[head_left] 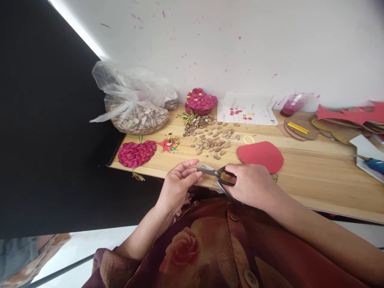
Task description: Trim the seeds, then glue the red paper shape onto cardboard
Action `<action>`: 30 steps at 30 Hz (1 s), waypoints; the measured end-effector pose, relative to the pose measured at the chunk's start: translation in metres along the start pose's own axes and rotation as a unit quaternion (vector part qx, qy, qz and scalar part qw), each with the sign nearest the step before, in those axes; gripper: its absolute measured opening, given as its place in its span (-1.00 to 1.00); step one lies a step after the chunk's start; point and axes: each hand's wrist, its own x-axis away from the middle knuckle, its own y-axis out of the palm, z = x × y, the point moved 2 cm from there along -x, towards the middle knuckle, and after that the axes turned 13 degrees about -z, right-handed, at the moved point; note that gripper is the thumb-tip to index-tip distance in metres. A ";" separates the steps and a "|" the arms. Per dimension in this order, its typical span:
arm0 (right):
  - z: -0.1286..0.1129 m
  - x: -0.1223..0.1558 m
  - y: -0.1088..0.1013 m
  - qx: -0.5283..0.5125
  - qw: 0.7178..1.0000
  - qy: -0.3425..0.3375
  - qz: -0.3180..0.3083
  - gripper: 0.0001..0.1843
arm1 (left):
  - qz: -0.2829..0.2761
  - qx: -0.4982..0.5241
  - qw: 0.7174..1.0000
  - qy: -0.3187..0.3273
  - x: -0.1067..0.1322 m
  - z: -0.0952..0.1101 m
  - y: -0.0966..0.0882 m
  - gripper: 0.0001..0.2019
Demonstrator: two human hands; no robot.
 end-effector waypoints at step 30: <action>0.000 -0.007 -0.002 -0.063 0.996 -0.013 -0.064 -0.45 | 0.026 0.063 0.997 -0.032 0.005 0.000 0.003 -0.59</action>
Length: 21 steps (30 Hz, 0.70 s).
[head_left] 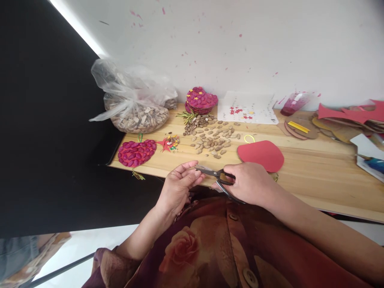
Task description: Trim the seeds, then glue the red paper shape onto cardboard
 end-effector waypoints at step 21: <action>0.003 0.004 -0.007 -0.025 0.999 -0.006 -0.020 -0.46 | -0.015 -0.058 0.998 0.000 0.001 0.004 -0.006 -0.54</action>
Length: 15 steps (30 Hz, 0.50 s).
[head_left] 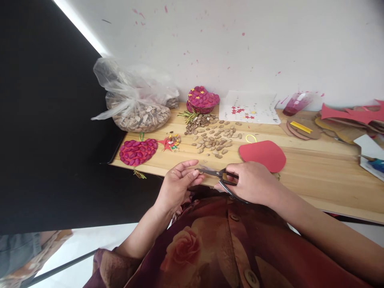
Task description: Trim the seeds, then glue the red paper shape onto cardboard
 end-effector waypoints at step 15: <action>-0.005 0.002 0.003 0.006 1.000 -0.001 -0.003 -0.44 | -0.016 -0.051 0.999 0.002 0.001 -0.002 0.001 -0.50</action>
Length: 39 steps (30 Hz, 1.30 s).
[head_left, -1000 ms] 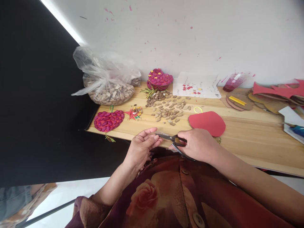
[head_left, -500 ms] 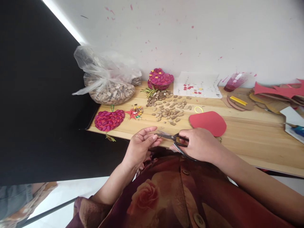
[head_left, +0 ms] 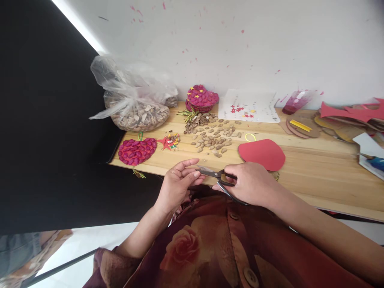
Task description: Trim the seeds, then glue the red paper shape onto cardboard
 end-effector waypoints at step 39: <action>0.035 0.009 0.002 -0.001 0.996 0.092 0.013 -0.46 | 0.068 -0.411 0.894 0.167 0.000 0.014 -0.015 -0.85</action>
